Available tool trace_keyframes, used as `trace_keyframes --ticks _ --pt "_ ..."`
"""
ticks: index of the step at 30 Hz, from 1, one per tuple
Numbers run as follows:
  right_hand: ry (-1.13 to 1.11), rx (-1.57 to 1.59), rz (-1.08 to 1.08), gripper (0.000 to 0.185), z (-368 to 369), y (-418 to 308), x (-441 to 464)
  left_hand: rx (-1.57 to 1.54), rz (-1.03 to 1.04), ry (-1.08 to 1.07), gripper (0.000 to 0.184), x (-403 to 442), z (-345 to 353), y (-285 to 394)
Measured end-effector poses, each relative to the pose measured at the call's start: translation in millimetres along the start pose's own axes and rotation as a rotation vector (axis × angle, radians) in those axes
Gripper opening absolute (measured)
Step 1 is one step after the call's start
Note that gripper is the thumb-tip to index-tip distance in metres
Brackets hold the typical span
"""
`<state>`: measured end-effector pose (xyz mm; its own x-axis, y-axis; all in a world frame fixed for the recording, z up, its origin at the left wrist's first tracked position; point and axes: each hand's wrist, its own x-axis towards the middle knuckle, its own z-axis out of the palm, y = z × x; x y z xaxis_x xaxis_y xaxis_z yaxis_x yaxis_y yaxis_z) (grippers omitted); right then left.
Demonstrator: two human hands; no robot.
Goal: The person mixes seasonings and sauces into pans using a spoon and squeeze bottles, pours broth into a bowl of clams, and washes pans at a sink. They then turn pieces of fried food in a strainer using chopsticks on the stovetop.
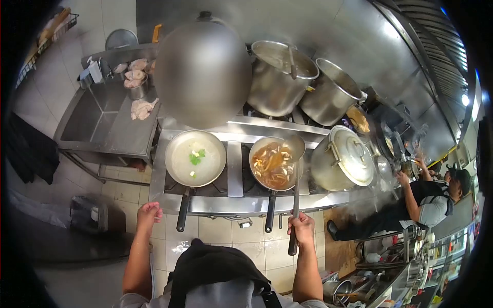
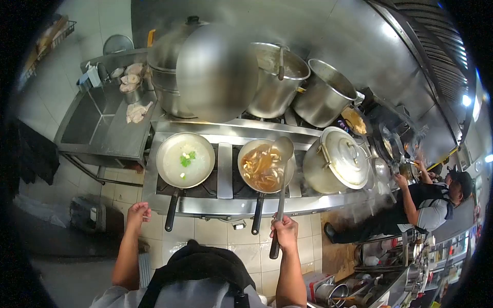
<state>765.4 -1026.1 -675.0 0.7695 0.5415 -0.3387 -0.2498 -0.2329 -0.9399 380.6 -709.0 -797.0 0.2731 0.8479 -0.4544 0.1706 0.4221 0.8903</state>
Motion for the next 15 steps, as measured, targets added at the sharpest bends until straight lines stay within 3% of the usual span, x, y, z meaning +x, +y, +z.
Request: trace_keyframes --ticks 2,5,9,15 --pt "0.002 -0.026 -0.050 0.014 -8 -3 -2 0.006 0.010 0.014 0.023 -9 -2 -2" --pt "0.042 -0.335 -0.167 0.012 -22 -6 -5 0.032 0.035 0.048 0.020 -27 -3 3" --pt "0.062 -0.380 -0.253 0.013 -57 37 12 0.049 0.072 0.086 0.016 -38 -9 -20" --pt "-0.019 -0.087 -0.031 0.007 -42 57 9 0.034 0.006 0.053 0.012 -63 1 -24"
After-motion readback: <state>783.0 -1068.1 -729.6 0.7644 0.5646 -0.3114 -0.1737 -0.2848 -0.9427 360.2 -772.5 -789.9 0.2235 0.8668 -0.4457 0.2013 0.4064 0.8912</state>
